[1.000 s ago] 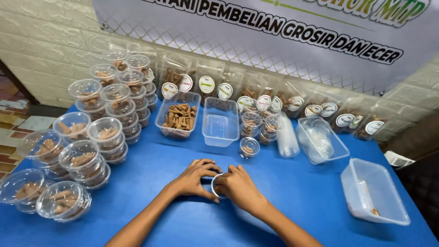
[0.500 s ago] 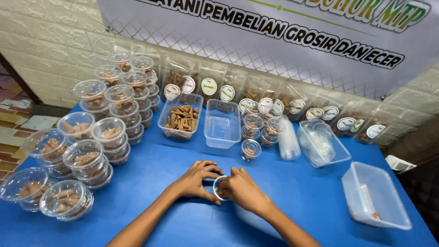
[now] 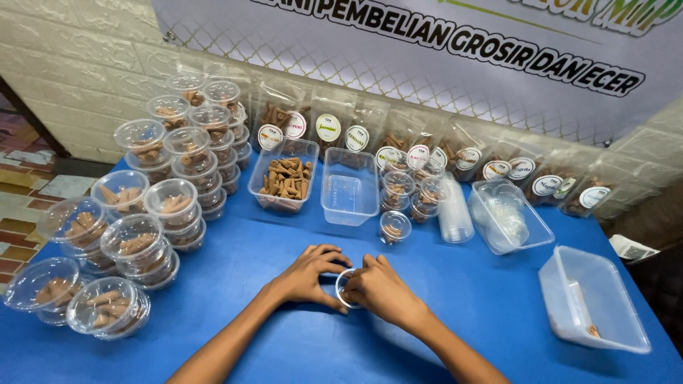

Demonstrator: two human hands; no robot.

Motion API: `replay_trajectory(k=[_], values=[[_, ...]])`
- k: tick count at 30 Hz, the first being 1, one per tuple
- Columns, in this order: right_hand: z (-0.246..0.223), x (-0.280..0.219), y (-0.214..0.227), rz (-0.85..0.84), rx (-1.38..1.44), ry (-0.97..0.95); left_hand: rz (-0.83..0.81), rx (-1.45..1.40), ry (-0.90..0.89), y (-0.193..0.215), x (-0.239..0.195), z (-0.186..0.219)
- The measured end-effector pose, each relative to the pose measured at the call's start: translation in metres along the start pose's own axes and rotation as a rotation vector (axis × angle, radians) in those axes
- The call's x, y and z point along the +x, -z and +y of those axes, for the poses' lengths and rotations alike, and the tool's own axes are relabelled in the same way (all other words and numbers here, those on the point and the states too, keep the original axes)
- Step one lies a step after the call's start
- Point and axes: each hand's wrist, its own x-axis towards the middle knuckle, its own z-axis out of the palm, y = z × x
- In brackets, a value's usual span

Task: Packaging small incense cones into plastic cups on a blue table surface.

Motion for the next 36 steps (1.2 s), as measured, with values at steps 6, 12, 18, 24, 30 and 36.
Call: replay_trajectory(k=[6,12,18,24,30,36], values=[[-0.007,-0.001,0.009,-0.024,0.033,-0.017,-0.018,-0.008,0.013,0.003,-0.001,0.003],[-0.002,0.001,0.004,-0.010,-0.019,0.010,-0.007,-0.002,0.000,0.001,-0.001,0.000],[0.009,0.007,0.026,0.135,0.137,-0.059,0.033,-0.008,-0.010,-0.008,-0.001,-0.011],[0.032,0.063,0.061,0.504,0.100,0.017,0.054,-0.009,-0.031,-0.006,0.000,-0.011],[0.064,0.177,0.065,0.369,-0.088,-0.119,0.053,-0.046,0.012,-0.010,-0.002,-0.016],[0.110,0.278,0.026,0.272,-0.304,-0.177,0.037,-0.007,-0.018,-0.002,-0.001,-0.007]])
